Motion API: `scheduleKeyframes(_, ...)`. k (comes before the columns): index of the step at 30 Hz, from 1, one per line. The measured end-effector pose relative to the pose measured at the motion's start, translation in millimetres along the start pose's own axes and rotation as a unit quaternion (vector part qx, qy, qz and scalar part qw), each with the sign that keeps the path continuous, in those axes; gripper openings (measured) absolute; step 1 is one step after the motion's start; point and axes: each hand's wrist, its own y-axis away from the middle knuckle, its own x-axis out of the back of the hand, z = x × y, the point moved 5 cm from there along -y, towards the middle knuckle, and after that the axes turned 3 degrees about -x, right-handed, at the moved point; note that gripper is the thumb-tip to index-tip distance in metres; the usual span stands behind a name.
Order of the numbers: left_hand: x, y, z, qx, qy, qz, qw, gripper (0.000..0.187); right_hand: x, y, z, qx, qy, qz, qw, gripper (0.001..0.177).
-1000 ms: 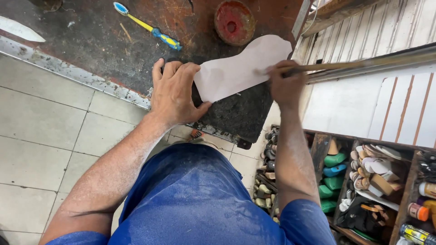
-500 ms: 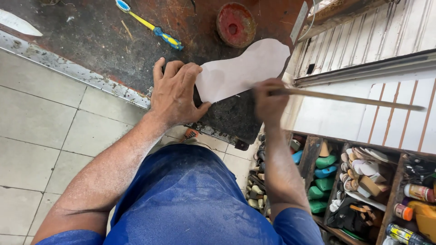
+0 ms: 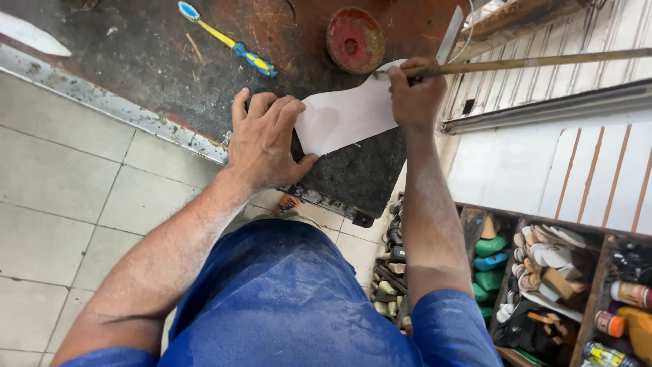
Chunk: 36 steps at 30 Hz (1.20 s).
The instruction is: The person applies a reddish substance to a white shoe sole using a brush. They repeatedly dip the brush into a container on the table to reload the substance and spread it across the surface of the sole.
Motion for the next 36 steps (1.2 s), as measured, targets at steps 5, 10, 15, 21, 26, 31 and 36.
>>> scheduleKeyframes(5, 3.9, -2.4, 2.1, 0.002, 0.002, -0.001, 1.000, 0.080, -11.2, 31.3, -11.4, 0.006, 0.036, -0.039, 0.999, 0.016)
scheduleKeyframes(10, -3.8, 0.7, -4.6, 0.004, -0.003, -0.004, 1.000, 0.089, -40.8, 59.0, -27.9, -0.023, -0.058, -0.061, 0.996, 0.012)
scheduleKeyframes(15, -2.1, 1.9, -2.5, 0.006, 0.024, -0.008, 1.000, 0.090, -58.9, 73.5, -45.9, 0.019, -0.048, -0.143, 0.988, 0.013)
scheduleKeyframes(21, 0.7, 2.7, -2.1, 0.011, 0.024, -0.010, 1.000, 0.091, -75.7, 75.6, -62.7, 0.109, 0.035, -0.094, 0.989, 0.015)
scheduleKeyframes(26, -0.4, 1.4, -2.9, 0.009, 0.032, -0.006, 0.999, 0.091, -59.4, 56.9, -50.3, 0.070, 0.012, -0.123, 0.990, 0.015)
scheduleKeyframes(31, 0.2, 3.1, -3.2, 0.011, 0.023, -0.005, 1.000, 0.088, -40.9, 64.8, -57.7, 0.036, 0.023, -0.249, 0.967, 0.014)
scheduleKeyframes(36, 2.5, 2.3, -1.2, -0.007, 0.022, -0.017, 1.000, 0.086, -36.2, 69.2, -42.4, 0.073, 0.011, -0.177, 0.981, 0.014)
